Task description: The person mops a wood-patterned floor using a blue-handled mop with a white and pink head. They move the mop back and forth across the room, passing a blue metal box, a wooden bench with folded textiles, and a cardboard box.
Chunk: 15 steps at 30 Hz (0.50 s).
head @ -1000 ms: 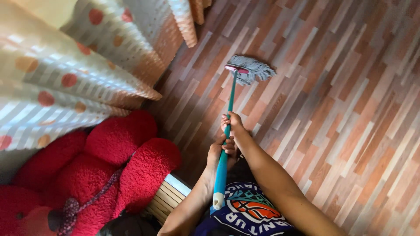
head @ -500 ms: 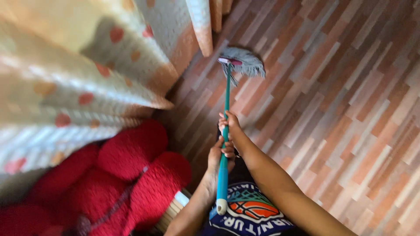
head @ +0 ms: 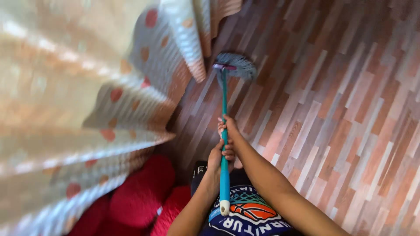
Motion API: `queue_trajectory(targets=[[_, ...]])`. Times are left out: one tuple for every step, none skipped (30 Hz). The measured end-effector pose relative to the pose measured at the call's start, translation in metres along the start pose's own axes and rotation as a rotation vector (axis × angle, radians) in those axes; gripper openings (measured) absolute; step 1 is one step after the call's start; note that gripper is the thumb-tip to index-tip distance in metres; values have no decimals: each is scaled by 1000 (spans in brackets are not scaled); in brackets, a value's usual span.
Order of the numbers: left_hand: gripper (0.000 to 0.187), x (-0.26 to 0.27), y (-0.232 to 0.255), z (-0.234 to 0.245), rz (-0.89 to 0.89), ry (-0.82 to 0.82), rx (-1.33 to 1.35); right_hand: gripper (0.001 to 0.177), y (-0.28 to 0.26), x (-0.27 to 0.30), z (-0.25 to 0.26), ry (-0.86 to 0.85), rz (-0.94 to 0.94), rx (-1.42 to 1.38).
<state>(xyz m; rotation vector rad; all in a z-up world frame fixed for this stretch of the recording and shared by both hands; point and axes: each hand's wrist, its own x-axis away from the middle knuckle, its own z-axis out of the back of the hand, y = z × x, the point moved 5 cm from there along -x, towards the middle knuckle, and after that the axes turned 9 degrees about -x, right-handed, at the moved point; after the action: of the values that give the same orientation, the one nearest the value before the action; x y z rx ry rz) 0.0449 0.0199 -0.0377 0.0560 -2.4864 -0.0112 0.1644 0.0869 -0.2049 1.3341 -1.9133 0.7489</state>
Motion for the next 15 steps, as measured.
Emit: queue_trajectory(targets=[[31, -1, 8, -6, 18, -9, -25, 25, -3, -5, -4, -9, 22, -22], [29, -1, 15, -10, 40, 14, -43, 25, -1, -10, -9, -24, -14, -29], [28, 0, 23, -14, 56, 39, -58, 26, 2, -15, -14, -42, -55, -33], [28, 2, 31, -20, 67, 33, -82, 26, 1, -17, -21, -53, -39, -51], [28, 5, 40, -23, 65, 69, -111, 24, 4, -20, -27, -47, -61, -57], [27, 10, 49, -25, 62, 104, -140, 22, 8, -22, -32, -40, -83, -63], [27, 14, 60, -26, 72, 105, -159, 22, 15, -23, -41, -47, -73, -81], [27, 18, 72, -26, 87, 107, -184, 22, 19, -25, -50, -47, -8, -83], [26, 22, 80, -27, 107, 110, -210, 23, 22, -25, -55, -43, 60, -88], [26, 28, 89, -22, 122, 111, -229, 23, 29, -13, -65, -44, 72, -109], [27, 31, 98, -20, 140, 75, -216, 21, 34, -2, -76, -78, 80, -98], [28, 34, 108, -18, 159, 40, -203, 20, 39, 9, -88, -112, 89, -86], [28, 37, 115, -14, 176, 39, -221, 20, 44, 5, -92, -113, 105, -105], [29, 40, 123, -11, 199, 29, -225, 18, 48, 2, -96, -93, 145, -121], [29, 44, 130, -8, 220, 21, -221, 17, 53, -2, -98, -70, 181, -132]])
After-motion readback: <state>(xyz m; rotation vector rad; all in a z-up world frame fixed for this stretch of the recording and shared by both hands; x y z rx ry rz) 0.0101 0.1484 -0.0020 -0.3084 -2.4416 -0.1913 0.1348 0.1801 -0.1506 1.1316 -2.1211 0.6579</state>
